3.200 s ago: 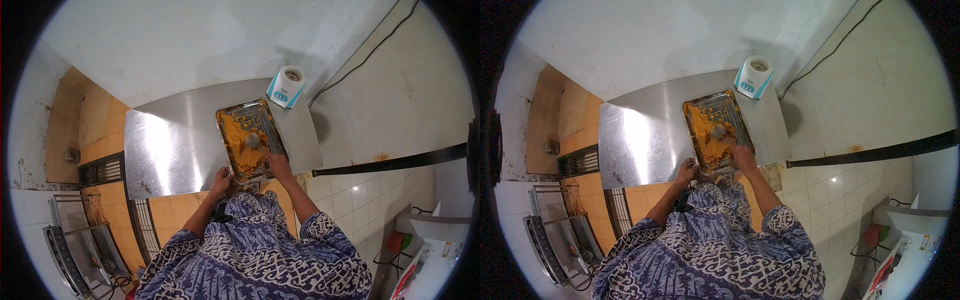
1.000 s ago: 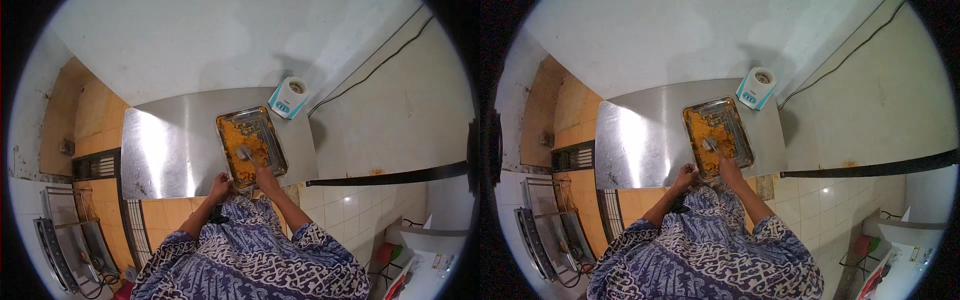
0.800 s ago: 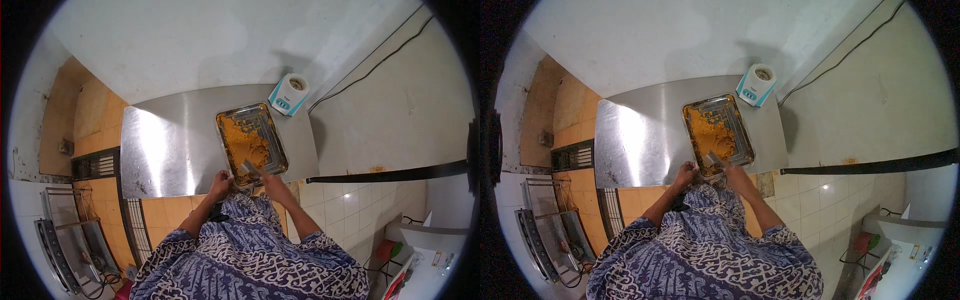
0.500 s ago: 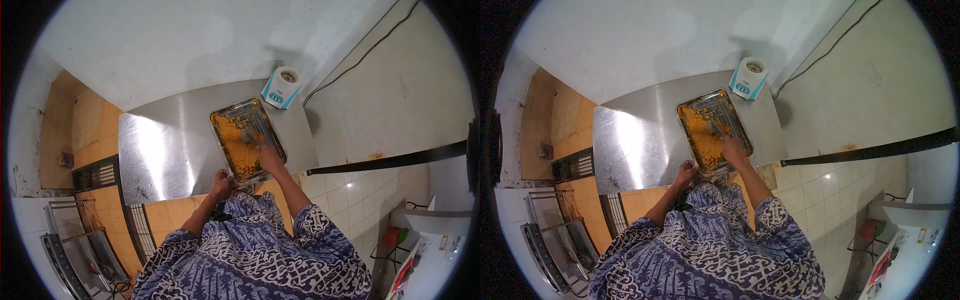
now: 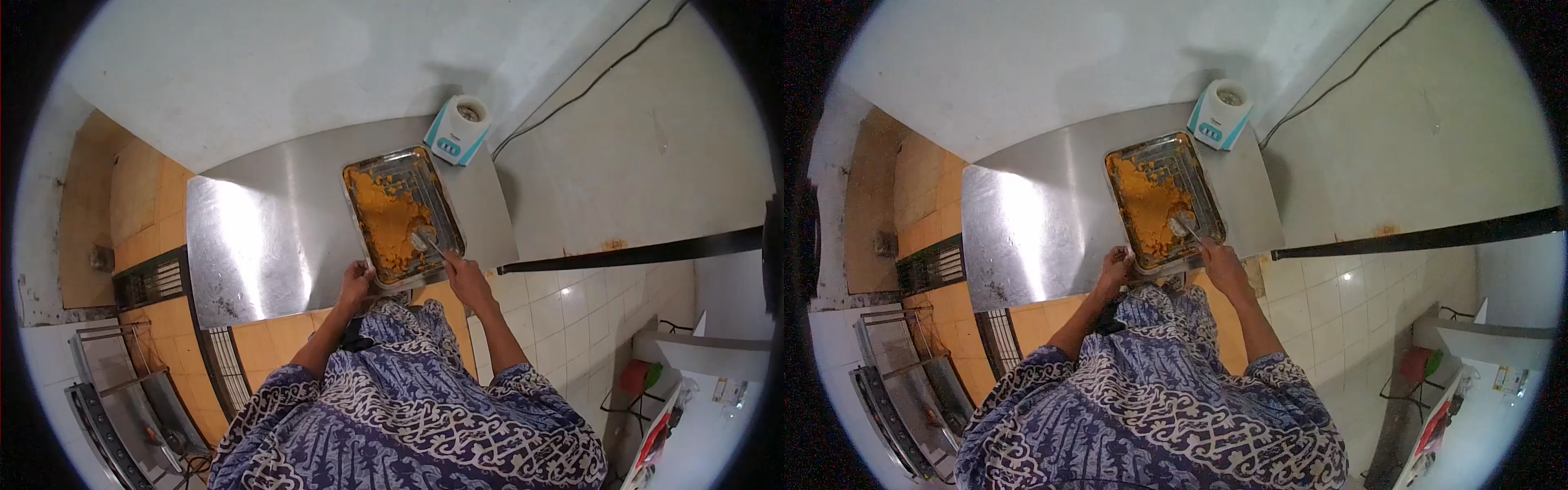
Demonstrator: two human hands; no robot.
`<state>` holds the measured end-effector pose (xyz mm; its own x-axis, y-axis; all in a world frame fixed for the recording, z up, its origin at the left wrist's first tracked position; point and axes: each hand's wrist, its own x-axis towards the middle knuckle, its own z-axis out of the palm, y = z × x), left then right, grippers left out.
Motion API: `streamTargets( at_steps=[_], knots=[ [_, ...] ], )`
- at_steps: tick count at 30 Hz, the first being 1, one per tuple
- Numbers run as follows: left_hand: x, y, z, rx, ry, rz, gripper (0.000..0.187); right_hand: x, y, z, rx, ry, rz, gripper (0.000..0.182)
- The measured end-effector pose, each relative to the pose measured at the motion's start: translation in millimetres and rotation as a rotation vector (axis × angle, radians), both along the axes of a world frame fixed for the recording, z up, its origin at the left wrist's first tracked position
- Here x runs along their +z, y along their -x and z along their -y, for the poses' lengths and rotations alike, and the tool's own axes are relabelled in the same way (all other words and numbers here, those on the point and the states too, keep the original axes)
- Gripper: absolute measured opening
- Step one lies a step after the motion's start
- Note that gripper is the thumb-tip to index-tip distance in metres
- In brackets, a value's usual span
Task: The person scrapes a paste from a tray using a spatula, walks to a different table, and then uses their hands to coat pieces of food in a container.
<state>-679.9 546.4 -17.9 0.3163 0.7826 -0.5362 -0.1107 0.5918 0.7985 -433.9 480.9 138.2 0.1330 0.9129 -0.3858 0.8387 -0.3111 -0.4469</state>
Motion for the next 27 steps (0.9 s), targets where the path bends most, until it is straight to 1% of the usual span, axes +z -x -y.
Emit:
streamTargets(
  at_steps=[2,5,8,9,11,12,15,17,18,21,23,24,26,27],
  knots=[
    [-8.4,-1.5,-3.4,0.030,-0.102,-0.087,0.015,-13.9,-0.3,9.1,0.033,-0.017,0.055,0.040],
    [-7.4,-1.2,-9.2,0.000,-0.097,-0.175,0.017,-59.5,-3.0,26.2,0.052,-0.117,0.163,0.044],
    [10.3,-2.5,-6.2,-0.009,-0.091,-0.176,0.017,-101.2,-10.3,28.9,0.082,-0.175,0.261,0.048],
    [9.1,-2.0,-5.3,-0.005,-0.106,-0.167,0.018,-106.0,-10.9,29.4,0.092,-0.180,0.289,0.050],
    [7.2,-3.4,-4.7,-0.003,-0.141,-0.147,0.018,-114.3,-16.5,28.5,0.000,-0.245,0.152,0.046],
    [2.0,-3.8,-5.2,-0.012,-0.146,-0.135,0.018,-114.6,-19.5,23.8,-0.043,-0.279,0.084,0.044],
    [-6.5,-1.8,-7.3,-0.010,-0.130,-0.102,0.017,-64.0,-12.4,-7.7,-0.170,-0.032,0.022,0.042],
    [-0.3,-4.3,-7.4,0.018,-0.069,-0.080,0.015,-83.9,-30.1,-16.9,-0.159,-0.175,-0.092,0.041],
    [3.2,-3.3,-7.1,0.003,-0.096,-0.110,0.014,-93.9,-40.5,-17.7,-0.155,-0.244,-0.147,0.041],
    [7.1,-3.3,-8.7,-0.007,-0.175,-0.164,0.013,-96.9,-64.7,-21.9,-0.188,-0.212,-0.277,0.040],
    [3.1,-2.9,-6.5,0.025,-0.218,-0.162,0.013,-59.9,-59.4,-17.5,-0.331,-0.085,-0.376,0.038],
    [4.3,-3.3,-6.5,0.031,-0.188,-0.156,0.013,-45.8,-55.6,-15.1,-0.401,-0.020,-0.425,0.037],
    [6.4,-3.9,-5.7,0.039,-0.123,-0.147,0.013,-48.2,-60.0,-2.4,-0.187,-0.114,-0.276,0.037],
    [9.8,-3.7,-5.3,0.027,-0.132,-0.156,0.014,-45.1,-57.6,3.8,-0.081,-0.159,-0.203,0.036]
  ],
)
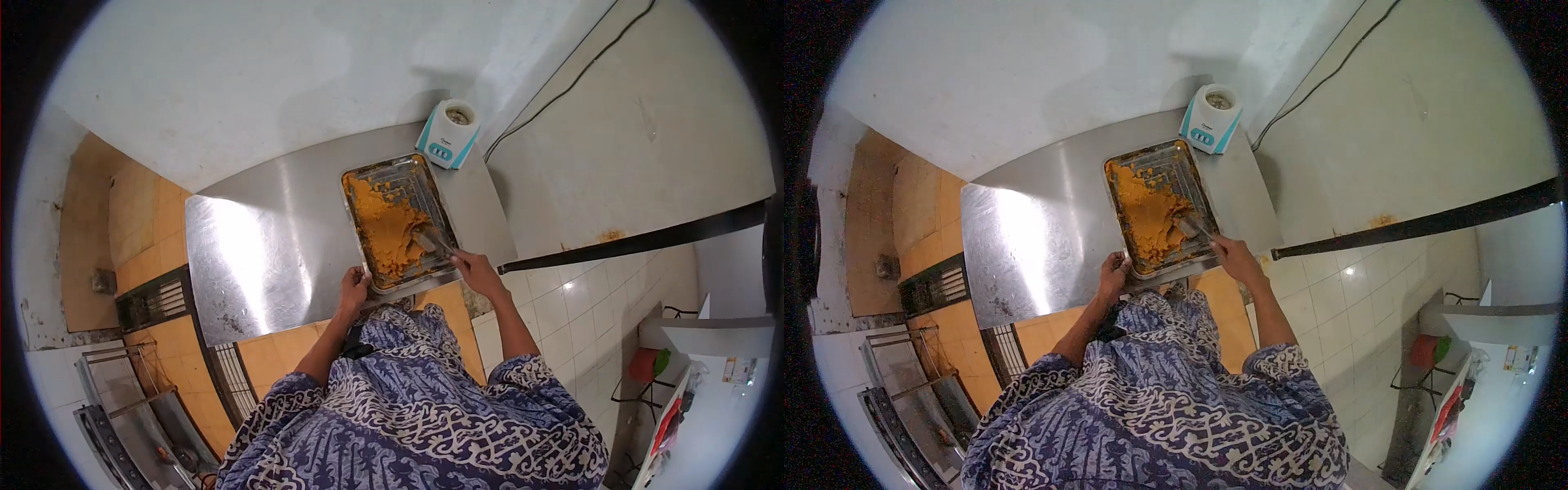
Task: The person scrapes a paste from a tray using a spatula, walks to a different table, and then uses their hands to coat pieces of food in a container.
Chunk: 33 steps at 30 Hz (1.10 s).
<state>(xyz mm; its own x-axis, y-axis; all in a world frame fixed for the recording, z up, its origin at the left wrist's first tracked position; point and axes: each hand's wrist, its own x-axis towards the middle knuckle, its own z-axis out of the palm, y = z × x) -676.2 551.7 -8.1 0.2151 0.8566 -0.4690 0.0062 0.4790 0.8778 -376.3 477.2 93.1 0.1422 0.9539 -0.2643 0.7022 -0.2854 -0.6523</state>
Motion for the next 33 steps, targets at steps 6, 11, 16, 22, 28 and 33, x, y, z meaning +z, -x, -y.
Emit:
streamTargets(
  at_steps=[6,11,16,22,28,33],
  knots=[
    [18.0,3.9,-0.6,-0.078,-0.037,-0.109,0.017,2.5,16.1,33.1,-0.065,-0.017,0.024,0.035],
    [1.5,5.0,-0.5,-0.021,-0.099,-0.050,0.018,14.6,19.6,30.8,-0.110,0.120,-0.051,0.035],
    [0.5,7.4,-0.2,-0.064,0.060,0.094,0.016,7.8,14.4,12.8,-0.159,0.075,0.021,0.035],
    [-2.1,9.6,-3.5,-0.062,0.152,0.103,0.016,29.9,25.7,-0.3,-0.213,-0.021,0.174,0.035],
    [14.1,11.7,-0.4,-0.042,0.223,0.187,0.020,2.7,8.9,14.2,-0.200,-0.116,0.177,0.032],
    [7.5,10.7,-0.3,-0.064,0.155,0.190,0.019,-6.9,18.3,21.6,-0.203,-0.070,0.152,0.034]
  ],
)
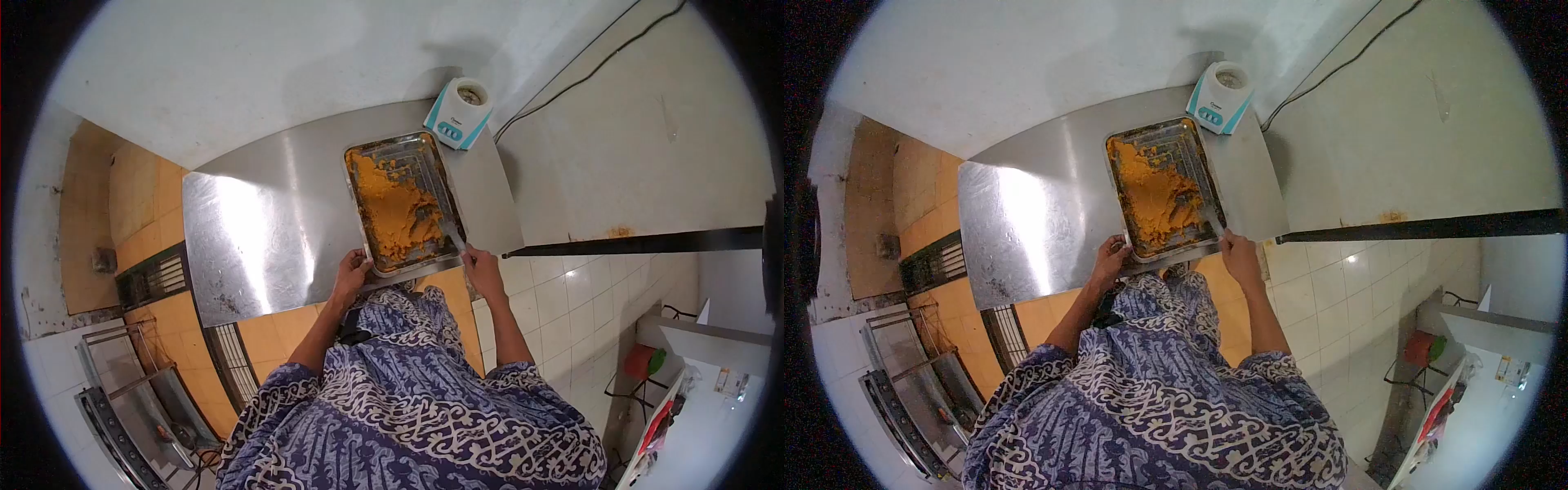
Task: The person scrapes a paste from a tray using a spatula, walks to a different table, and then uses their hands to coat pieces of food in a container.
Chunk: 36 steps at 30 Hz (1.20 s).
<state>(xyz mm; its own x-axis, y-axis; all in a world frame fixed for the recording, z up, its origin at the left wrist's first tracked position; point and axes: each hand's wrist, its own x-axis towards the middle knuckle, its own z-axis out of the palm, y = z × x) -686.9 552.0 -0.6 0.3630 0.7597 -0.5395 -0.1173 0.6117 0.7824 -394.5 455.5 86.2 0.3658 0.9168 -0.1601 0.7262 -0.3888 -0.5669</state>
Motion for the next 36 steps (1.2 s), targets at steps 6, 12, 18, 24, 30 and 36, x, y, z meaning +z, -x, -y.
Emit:
streamTargets(
  at_steps=[6,12,18,24,30,36],
  knots=[
    [-6.6,1.6,-0.2,0.010,0.004,0.060,0.016,-10.5,18.1,3.1,0.098,-0.085,-0.033,0.035],
    [-8.0,2.8,-1.3,-0.002,0.005,0.093,0.013,-0.8,40.8,4.5,0.102,0.045,-0.096,0.042],
    [2.7,3.5,-4.8,-0.037,-0.056,0.097,0.011,2.9,57.4,4.9,0.136,0.094,-0.075,0.044],
    [1.9,7.8,-5.6,-0.088,-0.084,0.170,0.015,-3.8,68.3,4.3,0.226,0.098,-0.108,0.038],
    [22.4,11.4,-5.2,-0.132,-0.090,0.114,0.023,-6.6,89.9,-2.1,0.183,0.131,-0.264,0.037],
    [8.5,15.0,-12.8,-0.149,-0.147,0.066,0.025,3.9,87.5,-15.1,-0.187,0.314,-0.944,0.038]
  ],
)
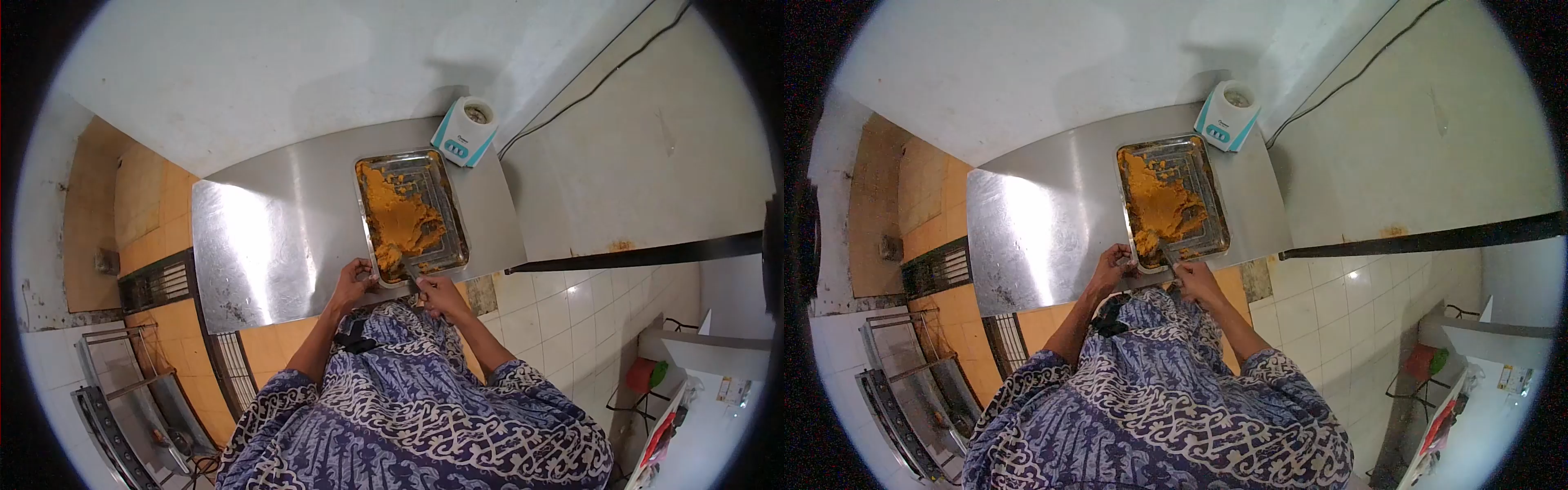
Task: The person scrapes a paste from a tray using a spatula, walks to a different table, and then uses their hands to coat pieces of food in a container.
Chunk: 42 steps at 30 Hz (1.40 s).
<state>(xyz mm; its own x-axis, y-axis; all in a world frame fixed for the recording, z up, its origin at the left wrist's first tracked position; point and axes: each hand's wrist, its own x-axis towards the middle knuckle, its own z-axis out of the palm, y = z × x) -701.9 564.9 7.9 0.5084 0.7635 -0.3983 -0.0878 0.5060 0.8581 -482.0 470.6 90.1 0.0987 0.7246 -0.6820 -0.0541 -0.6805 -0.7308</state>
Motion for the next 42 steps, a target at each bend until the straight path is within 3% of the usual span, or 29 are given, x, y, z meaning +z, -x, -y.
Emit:
streamTargets(
  at_steps=[6,9,12,15,17,18,20,23,24,27,30,33,35,39,42],
  knots=[
    [-11.1,2.4,2.4,0.042,-0.054,0.001,0.024,6.7,-24.6,-5.6,-0.155,0.030,-0.303,0.043],
    [-18.7,1.6,3.9,0.070,-0.068,-0.043,0.021,1.0,-39.3,-16.6,-0.021,-0.099,0.064,0.046],
    [-7.7,0.1,0.2,0.085,-0.042,-0.098,0.016,5.2,-40.0,-24.5,0.193,-0.379,0.636,0.043],
    [-13.9,-4.4,-3.6,0.112,-0.123,-0.201,0.016,10.4,-30.4,-33.6,0.434,-0.329,0.916,0.042],
    [-52.4,-5.6,-8.7,0.119,-0.230,-0.302,0.017,-25.4,-31.0,-26.3,0.529,-0.494,1.129,0.045],
    [-35.7,-6.5,-8.6,0.113,-0.186,-0.345,0.018,-39.9,-30.4,-19.7,0.578,-0.576,1.233,0.047],
    [18.8,-12.1,-8.5,0.098,-0.095,-0.426,0.020,-42.6,-24.5,-7.7,0.545,-0.603,1.231,0.050],
    [-51.7,-9.9,-13.7,0.081,-0.360,-0.623,0.025,-30.5,-26.6,-2.8,0.613,-0.432,1.116,0.050],
    [-52.6,-8.1,-10.2,0.095,-0.364,-0.617,0.026,-22.2,-29.4,-0.7,0.651,-0.338,1.056,0.049],
    [-45.0,-8.6,-13.8,0.122,-0.381,-0.591,0.027,9.0,-53.8,-7.5,0.752,-0.461,0.922,0.046],
    [-28.1,-6.4,-10.6,0.110,-0.379,-0.609,0.026,20.1,-64.1,-13.2,0.573,-0.512,0.893,0.041],
    [-20.1,-8.9,-8.1,0.107,-0.432,-0.633,0.028,95.2,-38.1,-43.0,0.427,-0.236,0.847,0.038],
    [-29.5,-7.6,-8.5,0.090,-0.449,-0.587,0.031,44.6,-48.2,-55.8,0.419,-0.333,0.944,0.041],
    [-12.9,-8.4,-9.2,0.051,-0.502,-0.614,0.027,30.2,-23.3,-48.8,0.517,-0.335,1.061,0.047],
    [-26.1,-9.1,-6.6,0.035,-0.520,-0.638,0.025,-50.5,-21.8,-20.0,0.452,-0.438,1.015,0.053]
  ],
)
